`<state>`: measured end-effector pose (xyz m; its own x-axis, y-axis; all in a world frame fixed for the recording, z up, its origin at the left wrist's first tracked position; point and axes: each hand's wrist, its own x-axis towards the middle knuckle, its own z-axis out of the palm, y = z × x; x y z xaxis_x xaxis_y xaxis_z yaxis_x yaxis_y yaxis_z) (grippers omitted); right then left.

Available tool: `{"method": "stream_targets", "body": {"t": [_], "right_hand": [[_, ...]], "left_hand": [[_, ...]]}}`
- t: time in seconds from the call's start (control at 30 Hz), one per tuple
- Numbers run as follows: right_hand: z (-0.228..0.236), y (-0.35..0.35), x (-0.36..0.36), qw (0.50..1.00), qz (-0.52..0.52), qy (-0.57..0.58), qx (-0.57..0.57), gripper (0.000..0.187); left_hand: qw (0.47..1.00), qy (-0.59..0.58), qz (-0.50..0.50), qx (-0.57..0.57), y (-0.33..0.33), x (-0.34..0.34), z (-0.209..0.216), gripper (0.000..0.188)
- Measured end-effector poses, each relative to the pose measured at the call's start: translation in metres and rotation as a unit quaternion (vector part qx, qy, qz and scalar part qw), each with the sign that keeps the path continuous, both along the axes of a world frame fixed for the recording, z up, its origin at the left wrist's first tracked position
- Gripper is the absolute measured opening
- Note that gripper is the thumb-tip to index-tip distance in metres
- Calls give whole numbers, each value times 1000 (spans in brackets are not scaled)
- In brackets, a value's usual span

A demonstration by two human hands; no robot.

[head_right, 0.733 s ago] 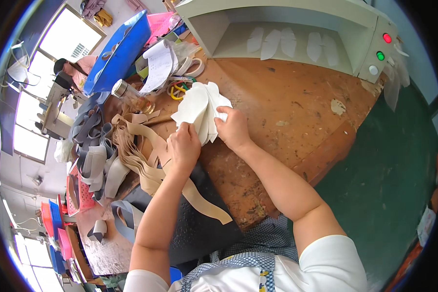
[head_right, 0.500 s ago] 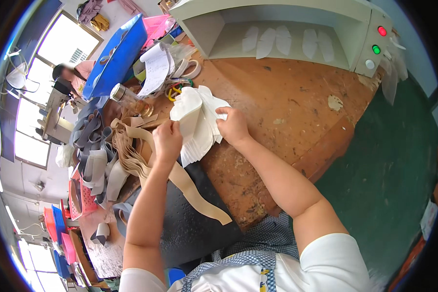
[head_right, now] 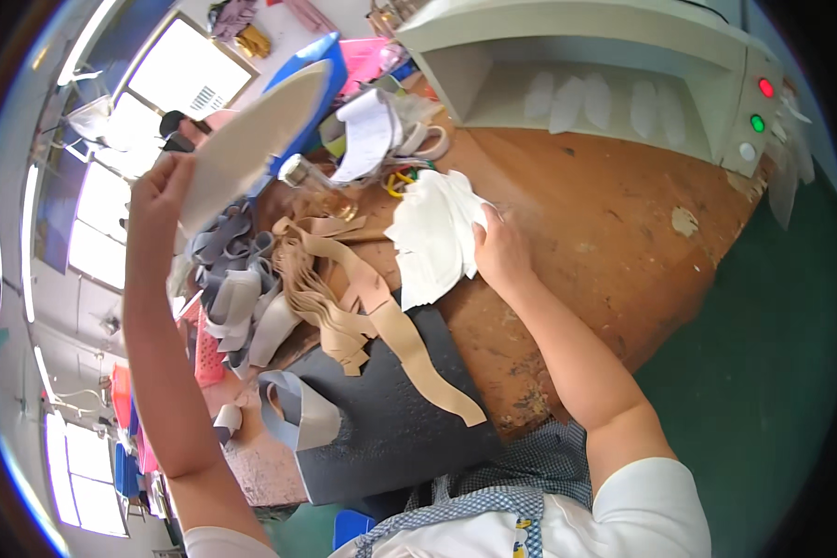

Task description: Assembling and lining up leather and fabric components for shoe manufacturing at a workbench.

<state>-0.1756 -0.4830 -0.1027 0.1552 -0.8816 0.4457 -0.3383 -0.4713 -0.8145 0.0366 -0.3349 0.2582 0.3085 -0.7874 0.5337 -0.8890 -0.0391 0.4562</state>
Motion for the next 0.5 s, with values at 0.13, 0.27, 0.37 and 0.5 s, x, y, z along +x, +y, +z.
{"method": "stream_targets", "body": {"t": [0.13,0.27,0.37,0.5], "right_hand": [[76,47,-39,984,-57,79,-146,55],[130,101,-53,727,375,-474,327,60],[125,91,-75,749,318,-462,352,49],[113,79,-106,830,273,-338,351,23]], "left_hand": [[987,157,10,24,50,-43,-64,26],[820,564,-90,38,90,-64,-174,22],[729,669,-100,103,103,-80,-229,27],[750,657,-38,59,94,-70,-258,23]]}}
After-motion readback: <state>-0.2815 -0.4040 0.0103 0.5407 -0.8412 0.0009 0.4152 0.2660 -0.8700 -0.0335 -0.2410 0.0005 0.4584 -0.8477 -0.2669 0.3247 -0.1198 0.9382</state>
